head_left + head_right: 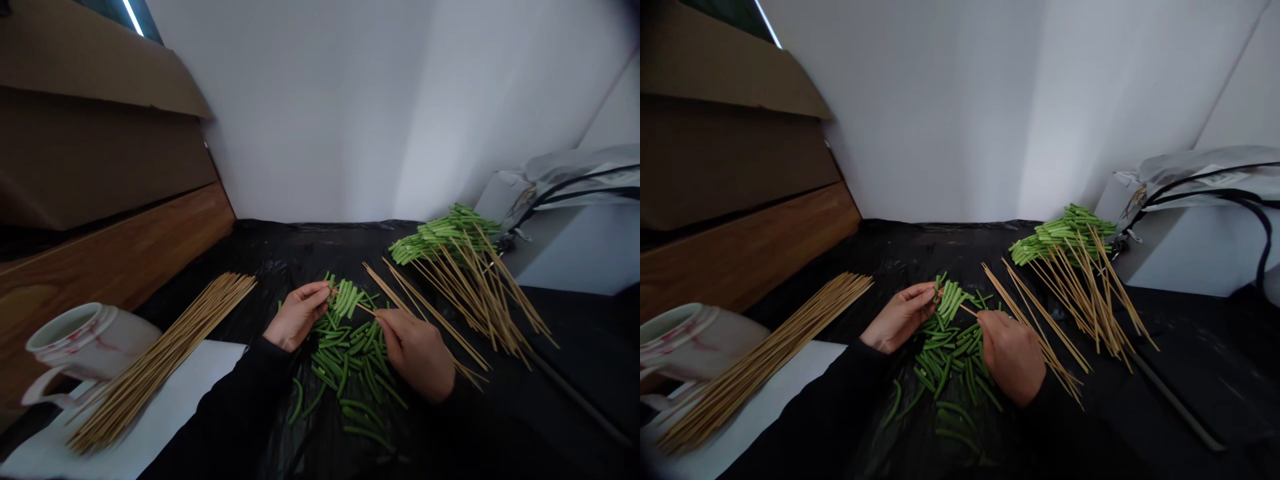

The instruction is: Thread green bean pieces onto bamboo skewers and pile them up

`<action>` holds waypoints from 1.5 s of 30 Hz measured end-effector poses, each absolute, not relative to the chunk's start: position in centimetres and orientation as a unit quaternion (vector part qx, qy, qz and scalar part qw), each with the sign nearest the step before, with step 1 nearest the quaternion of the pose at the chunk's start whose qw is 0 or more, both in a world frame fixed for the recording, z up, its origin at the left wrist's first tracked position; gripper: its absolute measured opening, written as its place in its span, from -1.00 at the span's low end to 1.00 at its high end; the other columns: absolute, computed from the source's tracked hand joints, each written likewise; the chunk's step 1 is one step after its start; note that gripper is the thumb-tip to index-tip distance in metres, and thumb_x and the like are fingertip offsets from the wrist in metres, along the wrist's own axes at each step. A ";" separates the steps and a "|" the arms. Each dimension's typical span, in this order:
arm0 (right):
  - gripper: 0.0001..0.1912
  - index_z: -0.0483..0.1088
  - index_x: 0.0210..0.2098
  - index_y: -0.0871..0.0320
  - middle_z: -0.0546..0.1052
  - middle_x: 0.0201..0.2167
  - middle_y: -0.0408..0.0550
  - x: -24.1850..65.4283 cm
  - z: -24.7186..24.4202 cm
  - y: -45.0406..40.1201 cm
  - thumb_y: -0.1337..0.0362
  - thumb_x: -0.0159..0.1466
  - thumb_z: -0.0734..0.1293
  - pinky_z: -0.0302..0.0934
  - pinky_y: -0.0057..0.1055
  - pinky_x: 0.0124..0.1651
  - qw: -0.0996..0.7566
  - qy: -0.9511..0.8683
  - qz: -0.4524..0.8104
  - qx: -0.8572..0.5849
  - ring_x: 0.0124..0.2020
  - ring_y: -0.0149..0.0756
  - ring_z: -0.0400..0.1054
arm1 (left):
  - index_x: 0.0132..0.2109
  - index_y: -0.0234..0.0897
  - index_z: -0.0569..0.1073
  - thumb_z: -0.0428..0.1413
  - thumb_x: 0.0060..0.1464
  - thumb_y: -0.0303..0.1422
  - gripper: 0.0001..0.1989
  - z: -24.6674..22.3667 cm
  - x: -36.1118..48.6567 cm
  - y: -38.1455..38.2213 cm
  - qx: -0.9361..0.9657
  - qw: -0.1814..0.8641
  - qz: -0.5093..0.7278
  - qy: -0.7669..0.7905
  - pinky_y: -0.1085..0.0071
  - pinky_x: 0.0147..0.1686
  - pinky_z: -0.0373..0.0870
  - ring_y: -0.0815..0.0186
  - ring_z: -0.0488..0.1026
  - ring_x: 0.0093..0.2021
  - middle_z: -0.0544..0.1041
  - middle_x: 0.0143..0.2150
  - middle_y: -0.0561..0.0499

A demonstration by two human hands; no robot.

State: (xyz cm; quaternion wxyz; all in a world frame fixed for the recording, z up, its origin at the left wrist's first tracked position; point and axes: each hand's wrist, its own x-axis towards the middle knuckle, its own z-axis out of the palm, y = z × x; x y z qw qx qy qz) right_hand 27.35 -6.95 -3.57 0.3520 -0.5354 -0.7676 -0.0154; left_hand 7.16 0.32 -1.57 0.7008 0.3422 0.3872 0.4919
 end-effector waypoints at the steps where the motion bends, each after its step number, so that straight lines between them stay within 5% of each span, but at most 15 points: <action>1: -0.72 0.43 -0.22 0.16 0.54 -0.31 -0.04 27.4 -3.6 -6.9 0.33 0.36 0.09 0.20 -0.42 -0.12 0.351 -0.768 -0.016 -0.535 -0.22 -0.33 0.42 | -0.27 -0.35 0.58 0.36 -0.22 -0.43 -0.73 -1.6 7.2 0.3 0.343 0.701 0.491 0.386 0.54 -0.29 0.33 0.43 0.47 -0.33 0.60 -0.31 -0.05; 37: -0.71 0.42 -0.24 0.16 0.54 -0.33 -0.04 27.0 -3.7 -7.3 0.46 0.29 0.09 0.22 -0.44 -0.12 0.358 -0.769 -0.012 -0.530 -0.25 -0.34 0.42 | -0.31 -0.42 0.59 0.34 -0.19 -0.54 -0.80 -1.4 6.8 0.5 0.320 0.730 0.439 0.415 0.60 -0.48 0.32 0.47 0.44 -0.43 0.58 -0.36 -0.09; 45: -0.71 0.41 -0.24 0.15 0.53 -0.33 -0.04 26.9 -3.7 -7.3 0.48 0.27 0.10 0.21 -0.44 -0.14 0.353 -0.773 -0.017 -0.527 -0.27 -0.34 0.40 | -0.32 -0.40 0.58 0.33 -0.18 -0.53 -0.82 -1.1 6.6 0.4 0.338 0.722 0.435 0.418 0.56 -0.38 0.37 0.42 0.49 -0.37 0.58 -0.36 -0.08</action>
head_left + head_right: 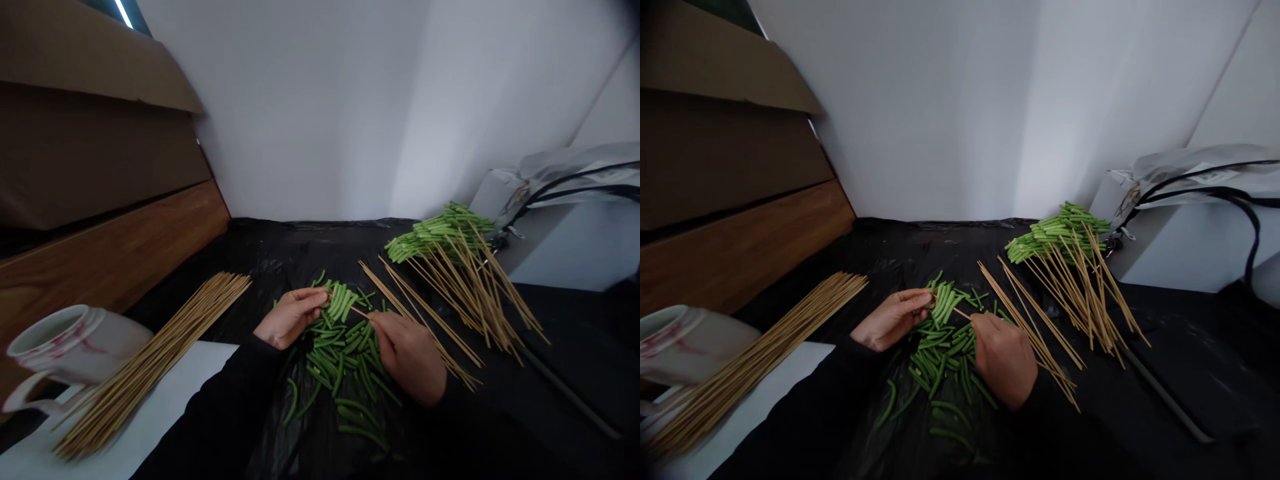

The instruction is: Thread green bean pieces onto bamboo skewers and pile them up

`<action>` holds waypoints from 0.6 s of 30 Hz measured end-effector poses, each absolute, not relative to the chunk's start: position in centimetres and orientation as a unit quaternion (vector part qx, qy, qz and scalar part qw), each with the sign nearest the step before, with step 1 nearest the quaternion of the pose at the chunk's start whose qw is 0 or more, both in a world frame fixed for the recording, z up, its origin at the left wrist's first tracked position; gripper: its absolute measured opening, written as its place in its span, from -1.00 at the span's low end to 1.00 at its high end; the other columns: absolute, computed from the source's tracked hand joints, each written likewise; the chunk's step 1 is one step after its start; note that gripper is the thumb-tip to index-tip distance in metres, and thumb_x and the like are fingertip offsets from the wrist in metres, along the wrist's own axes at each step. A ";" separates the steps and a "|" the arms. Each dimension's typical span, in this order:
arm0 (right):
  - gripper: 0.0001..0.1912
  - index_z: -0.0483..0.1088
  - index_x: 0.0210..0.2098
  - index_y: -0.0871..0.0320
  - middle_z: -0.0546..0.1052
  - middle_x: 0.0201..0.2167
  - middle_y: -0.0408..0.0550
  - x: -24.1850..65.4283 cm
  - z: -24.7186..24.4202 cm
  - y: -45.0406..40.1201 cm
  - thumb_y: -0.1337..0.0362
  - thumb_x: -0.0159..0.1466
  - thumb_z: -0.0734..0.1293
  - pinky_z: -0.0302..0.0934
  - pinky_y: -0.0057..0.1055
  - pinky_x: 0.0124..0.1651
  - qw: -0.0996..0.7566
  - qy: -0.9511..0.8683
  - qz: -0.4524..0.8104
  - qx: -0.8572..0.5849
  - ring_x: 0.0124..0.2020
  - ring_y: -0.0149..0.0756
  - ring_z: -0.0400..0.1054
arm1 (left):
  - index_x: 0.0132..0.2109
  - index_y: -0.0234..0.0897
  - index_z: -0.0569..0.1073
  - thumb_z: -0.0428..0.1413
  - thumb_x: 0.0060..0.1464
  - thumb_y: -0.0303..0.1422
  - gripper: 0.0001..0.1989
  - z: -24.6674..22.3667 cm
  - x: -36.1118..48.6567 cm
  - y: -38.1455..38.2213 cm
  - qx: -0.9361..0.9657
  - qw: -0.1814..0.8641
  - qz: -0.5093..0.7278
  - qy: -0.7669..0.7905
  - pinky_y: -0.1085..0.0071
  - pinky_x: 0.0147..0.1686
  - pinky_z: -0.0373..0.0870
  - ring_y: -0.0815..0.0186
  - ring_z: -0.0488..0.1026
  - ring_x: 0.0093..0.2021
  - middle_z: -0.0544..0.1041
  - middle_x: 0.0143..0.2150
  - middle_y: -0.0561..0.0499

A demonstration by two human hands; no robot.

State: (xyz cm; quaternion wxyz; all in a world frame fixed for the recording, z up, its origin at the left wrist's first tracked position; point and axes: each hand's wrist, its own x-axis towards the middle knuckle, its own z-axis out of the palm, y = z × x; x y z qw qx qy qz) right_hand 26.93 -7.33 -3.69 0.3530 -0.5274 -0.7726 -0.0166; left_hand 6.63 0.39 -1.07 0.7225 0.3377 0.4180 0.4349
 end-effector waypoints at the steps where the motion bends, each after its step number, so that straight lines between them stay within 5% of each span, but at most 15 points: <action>1: -0.71 0.41 -0.24 0.15 0.53 -0.33 -0.04 26.9 -3.7 -7.3 0.47 0.27 0.10 0.21 -0.44 -0.14 0.353 -0.773 -0.017 -0.527 -0.27 -0.34 0.40 | -0.32 -0.39 0.58 0.33 -0.18 -0.52 -0.82 -1.0 6.6 0.4 0.338 0.724 0.432 0.418 0.52 -0.33 0.40 0.39 0.50 -0.35 0.58 -0.37 -0.08; 6: -0.72 0.41 -0.24 0.15 0.52 -0.35 -0.04 26.9 -3.8 -7.3 0.44 0.30 0.09 0.20 -0.45 -0.15 0.354 -0.772 -0.011 -0.527 -0.28 -0.34 0.41 | -0.30 -0.36 0.56 0.33 -0.17 -0.50 -0.80 -0.9 6.5 0.3 0.328 0.737 0.424 0.412 0.29 -0.19 0.47 0.32 0.53 -0.33 0.59 -0.37 -0.05; 18: -0.73 0.40 -0.26 0.16 0.53 -0.33 -0.03 26.8 -4.2 -7.2 0.48 0.27 0.10 0.21 -0.44 -0.12 0.349 -0.773 -0.005 -0.530 -0.24 -0.33 0.42 | -0.31 -0.39 0.56 0.29 -0.12 -0.55 -0.86 -1.3 6.8 0.3 0.310 0.728 0.428 0.436 0.42 -0.27 0.50 0.36 0.53 -0.38 0.59 -0.41 -0.04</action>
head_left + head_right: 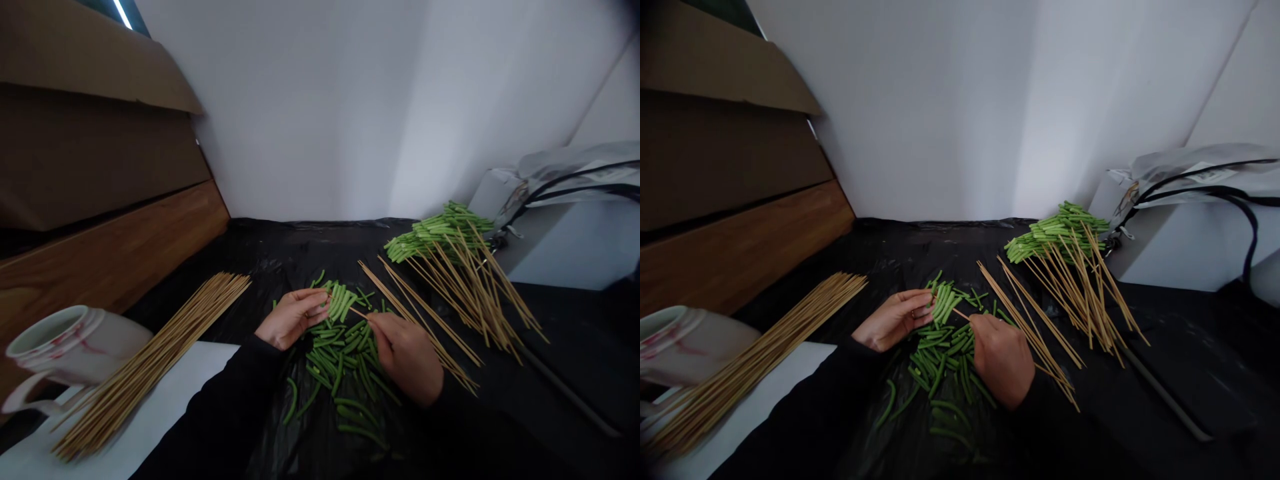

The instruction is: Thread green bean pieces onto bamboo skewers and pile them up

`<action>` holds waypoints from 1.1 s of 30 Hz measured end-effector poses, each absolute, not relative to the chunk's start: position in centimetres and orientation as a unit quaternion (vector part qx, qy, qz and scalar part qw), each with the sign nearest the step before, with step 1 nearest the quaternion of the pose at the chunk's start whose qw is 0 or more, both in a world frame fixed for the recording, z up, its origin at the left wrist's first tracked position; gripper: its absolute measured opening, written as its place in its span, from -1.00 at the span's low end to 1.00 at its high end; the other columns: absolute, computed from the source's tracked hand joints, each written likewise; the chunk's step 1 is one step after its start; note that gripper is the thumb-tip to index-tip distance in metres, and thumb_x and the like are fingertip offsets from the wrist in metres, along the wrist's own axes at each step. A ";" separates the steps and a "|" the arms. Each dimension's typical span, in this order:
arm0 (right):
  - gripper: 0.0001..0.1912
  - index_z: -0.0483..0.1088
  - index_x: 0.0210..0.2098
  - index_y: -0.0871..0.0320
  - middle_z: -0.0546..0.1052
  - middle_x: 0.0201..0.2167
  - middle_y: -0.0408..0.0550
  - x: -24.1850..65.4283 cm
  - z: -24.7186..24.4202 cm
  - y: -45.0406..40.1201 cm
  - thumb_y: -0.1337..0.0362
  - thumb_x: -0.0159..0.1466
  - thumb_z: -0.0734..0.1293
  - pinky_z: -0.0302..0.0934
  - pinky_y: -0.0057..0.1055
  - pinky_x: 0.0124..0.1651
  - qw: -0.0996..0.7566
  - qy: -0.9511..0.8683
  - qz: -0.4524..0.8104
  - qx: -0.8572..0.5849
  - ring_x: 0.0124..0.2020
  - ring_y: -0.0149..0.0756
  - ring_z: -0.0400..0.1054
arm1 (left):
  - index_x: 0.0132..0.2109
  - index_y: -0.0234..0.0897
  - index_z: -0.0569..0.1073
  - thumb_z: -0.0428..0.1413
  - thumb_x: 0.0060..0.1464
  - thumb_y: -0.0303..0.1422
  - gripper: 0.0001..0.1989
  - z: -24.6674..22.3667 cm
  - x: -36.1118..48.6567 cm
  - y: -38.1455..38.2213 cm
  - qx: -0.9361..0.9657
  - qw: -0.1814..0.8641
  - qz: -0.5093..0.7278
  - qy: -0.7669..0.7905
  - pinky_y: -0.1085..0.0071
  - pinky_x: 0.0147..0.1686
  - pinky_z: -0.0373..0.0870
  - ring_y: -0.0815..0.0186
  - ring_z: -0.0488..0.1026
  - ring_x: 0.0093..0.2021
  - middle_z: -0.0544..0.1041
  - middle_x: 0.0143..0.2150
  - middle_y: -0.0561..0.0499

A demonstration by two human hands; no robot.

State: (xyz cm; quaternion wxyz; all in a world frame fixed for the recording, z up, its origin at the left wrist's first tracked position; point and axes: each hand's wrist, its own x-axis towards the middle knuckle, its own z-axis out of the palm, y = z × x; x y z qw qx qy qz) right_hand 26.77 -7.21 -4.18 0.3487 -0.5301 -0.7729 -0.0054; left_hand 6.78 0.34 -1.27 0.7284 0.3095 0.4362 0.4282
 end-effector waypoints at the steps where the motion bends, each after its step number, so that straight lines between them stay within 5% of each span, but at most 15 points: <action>1: -0.73 0.40 -0.26 0.16 0.53 -0.33 -0.03 26.8 -4.2 -7.2 0.48 0.27 0.10 0.20 -0.44 -0.12 0.350 -0.772 -0.006 -0.530 -0.24 -0.33 0.42 | -0.32 -0.39 0.56 0.29 -0.11 -0.56 -0.87 -1.3 6.8 0.3 0.309 0.729 0.428 0.436 0.44 -0.28 0.50 0.37 0.53 -0.39 0.59 -0.42 -0.04; 26: -0.74 0.42 -0.23 0.18 0.52 -0.35 -0.04 26.5 -4.1 -7.1 0.41 0.32 0.10 0.20 -0.43 -0.14 0.343 -0.766 0.012 -0.544 -0.27 -0.32 0.42 | -0.32 -0.37 0.57 0.27 -0.10 -0.57 -0.87 -1.5 7.1 0.2 0.307 0.720 0.437 0.442 0.46 -0.39 0.47 0.46 0.44 -0.54 0.52 -0.52 0.04; 33: -0.75 0.41 -0.16 0.14 0.53 -0.25 -0.05 27.6 -3.5 -6.6 0.29 0.37 0.12 0.20 -0.42 -0.05 0.337 -0.772 -0.008 -0.539 -0.16 -0.32 0.42 | -0.26 -0.35 0.56 0.26 -0.08 -0.51 -0.84 -0.6 6.8 0.5 0.312 0.691 0.500 0.419 0.50 -0.41 0.43 0.43 0.48 -0.43 0.59 -0.35 -0.03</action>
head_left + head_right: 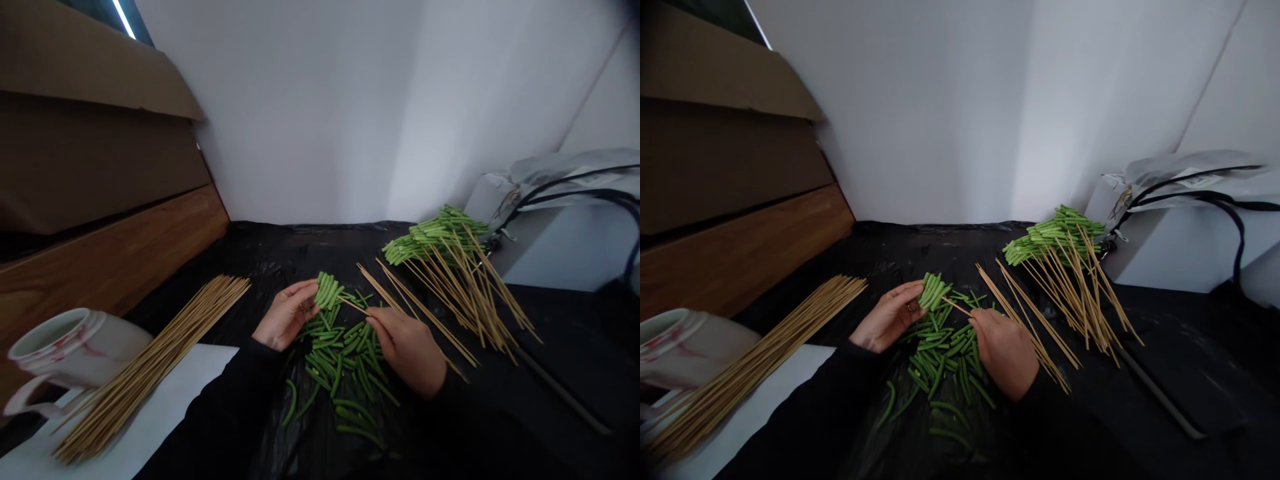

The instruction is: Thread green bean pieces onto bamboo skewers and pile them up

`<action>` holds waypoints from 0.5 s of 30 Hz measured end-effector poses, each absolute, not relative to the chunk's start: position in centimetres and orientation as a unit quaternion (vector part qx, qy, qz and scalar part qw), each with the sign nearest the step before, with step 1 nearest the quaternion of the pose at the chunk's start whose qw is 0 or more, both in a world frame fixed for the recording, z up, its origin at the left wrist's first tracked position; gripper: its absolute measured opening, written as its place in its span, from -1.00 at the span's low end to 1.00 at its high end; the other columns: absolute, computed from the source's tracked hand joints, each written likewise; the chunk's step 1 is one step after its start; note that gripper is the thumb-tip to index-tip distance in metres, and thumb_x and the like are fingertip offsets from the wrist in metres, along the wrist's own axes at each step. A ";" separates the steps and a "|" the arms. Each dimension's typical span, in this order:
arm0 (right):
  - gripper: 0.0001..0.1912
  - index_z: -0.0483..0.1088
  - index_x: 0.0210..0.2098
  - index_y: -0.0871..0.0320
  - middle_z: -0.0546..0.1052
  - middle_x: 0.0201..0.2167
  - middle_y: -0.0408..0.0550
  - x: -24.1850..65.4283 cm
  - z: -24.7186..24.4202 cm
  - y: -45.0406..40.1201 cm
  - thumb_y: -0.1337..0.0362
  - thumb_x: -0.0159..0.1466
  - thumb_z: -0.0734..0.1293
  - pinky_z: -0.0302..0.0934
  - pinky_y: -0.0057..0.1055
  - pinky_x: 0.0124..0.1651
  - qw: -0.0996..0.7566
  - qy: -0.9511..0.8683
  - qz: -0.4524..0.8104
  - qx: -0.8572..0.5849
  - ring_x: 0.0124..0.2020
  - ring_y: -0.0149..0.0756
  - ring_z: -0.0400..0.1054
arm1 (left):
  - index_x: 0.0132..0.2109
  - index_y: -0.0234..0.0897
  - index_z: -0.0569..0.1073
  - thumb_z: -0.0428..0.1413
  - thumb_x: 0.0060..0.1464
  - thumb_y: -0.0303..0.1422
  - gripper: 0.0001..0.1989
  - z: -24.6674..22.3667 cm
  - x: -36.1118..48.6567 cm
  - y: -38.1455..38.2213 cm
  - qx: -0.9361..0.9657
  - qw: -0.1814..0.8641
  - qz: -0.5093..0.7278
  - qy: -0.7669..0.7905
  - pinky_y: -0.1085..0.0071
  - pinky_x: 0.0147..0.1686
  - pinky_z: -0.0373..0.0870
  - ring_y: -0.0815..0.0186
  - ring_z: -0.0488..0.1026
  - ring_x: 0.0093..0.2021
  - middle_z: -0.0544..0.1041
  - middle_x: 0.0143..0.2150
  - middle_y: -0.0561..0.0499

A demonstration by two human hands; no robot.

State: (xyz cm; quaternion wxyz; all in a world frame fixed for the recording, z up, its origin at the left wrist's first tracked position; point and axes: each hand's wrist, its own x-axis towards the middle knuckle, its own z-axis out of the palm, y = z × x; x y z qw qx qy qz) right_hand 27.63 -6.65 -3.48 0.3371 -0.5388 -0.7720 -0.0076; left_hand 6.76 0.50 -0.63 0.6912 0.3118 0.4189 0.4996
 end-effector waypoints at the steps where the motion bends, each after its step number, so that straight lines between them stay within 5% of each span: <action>1: -0.75 0.41 -0.15 0.14 0.53 -0.24 -0.05 27.9 -3.4 -6.6 0.28 0.37 0.12 0.20 -0.42 -0.05 0.337 -0.773 -0.010 -0.538 -0.16 -0.32 0.42 | -0.24 -0.33 0.56 0.26 -0.07 -0.50 -0.83 -0.6 6.6 0.7 0.304 0.686 0.512 0.418 0.49 -0.39 0.44 0.41 0.49 -0.41 0.59 -0.32 -0.03; 10: -0.74 0.40 -0.15 0.14 0.52 -0.25 -0.05 28.8 -2.8 -6.4 0.27 0.38 0.10 0.17 -0.45 -0.10 0.326 -0.775 -0.016 -0.542 -0.20 -0.35 0.40 | -0.23 -0.30 0.55 0.25 -0.06 -0.50 -0.82 -1.0 6.1 1.5 0.269 0.655 0.577 0.406 0.48 -0.34 0.44 0.42 0.50 -0.38 0.60 -0.31 0.01; 15: -0.72 0.45 -0.30 0.11 0.52 -0.41 -0.10 29.2 -1.8 -6.5 0.26 0.36 0.13 0.10 -0.42 -0.17 0.290 -0.775 -0.065 -0.559 -0.30 -0.33 0.34 | -0.27 -0.30 0.55 0.23 -0.05 -0.53 -0.86 -0.7 6.0 1.7 0.258 0.637 0.608 0.398 0.47 -0.33 0.46 0.43 0.49 -0.41 0.60 -0.30 0.02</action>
